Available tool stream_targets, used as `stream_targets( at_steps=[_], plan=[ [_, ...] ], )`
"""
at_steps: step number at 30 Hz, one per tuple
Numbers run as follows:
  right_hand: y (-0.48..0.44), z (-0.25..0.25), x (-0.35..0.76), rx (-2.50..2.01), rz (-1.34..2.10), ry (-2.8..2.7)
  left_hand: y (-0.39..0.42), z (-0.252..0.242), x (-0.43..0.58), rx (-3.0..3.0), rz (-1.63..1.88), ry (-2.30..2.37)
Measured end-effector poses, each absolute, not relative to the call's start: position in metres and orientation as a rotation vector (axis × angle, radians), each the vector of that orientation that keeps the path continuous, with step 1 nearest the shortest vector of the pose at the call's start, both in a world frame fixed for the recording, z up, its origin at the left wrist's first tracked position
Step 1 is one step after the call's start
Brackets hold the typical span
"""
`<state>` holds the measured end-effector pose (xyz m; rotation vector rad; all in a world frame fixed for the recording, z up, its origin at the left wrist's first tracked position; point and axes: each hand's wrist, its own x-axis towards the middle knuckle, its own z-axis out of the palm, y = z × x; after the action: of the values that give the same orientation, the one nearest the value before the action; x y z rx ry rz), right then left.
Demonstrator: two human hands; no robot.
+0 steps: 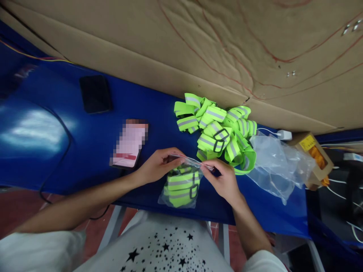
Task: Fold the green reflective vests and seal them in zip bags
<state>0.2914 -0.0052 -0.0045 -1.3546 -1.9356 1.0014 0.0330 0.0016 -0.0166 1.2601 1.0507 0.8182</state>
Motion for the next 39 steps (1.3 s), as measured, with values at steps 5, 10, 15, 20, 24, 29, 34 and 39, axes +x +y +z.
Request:
stream_targets(
  at_steps=[5, 10, 15, 20, 24, 29, 34, 39],
  plan=[
    [-0.004, -0.002, 0.289, -1.361, 1.033, -1.877, 0.004, -0.013, 0.033, 1.255, 0.842, 1.012],
    [-0.005, -0.005, 0.287, -1.368, 1.066, -1.842, 0.003, -0.011, 0.033, 1.202, 0.825, 0.992],
    [-0.003, -0.01, 0.295, -1.367, 1.213, -1.83, 0.003, -0.012, 0.035, 1.145, 0.795, 0.966],
    [-0.006, -0.011, 0.289, -1.341, 1.315, -1.878, -0.001, -0.014, 0.04, 1.185, 0.76, 0.933],
    [-0.012, -0.009, 0.275, -1.269, 1.242, -1.926, -0.007, -0.015, 0.042, 1.327, 0.707, 0.898],
    [-0.015, -0.008, 0.271, -1.282, 1.144, -2.015, -0.007, -0.017, 0.041, 1.406, 0.702, 0.923],
    [-0.021, -0.014, 0.274, -1.253, 1.138, -2.13, -0.006, -0.019, 0.04, 1.43, 0.684, 0.903],
    [-0.021, -0.018, 0.279, -1.195, 1.319, -2.118, -0.001, -0.013, 0.032, 1.456, 0.641, 0.838]
  ],
)
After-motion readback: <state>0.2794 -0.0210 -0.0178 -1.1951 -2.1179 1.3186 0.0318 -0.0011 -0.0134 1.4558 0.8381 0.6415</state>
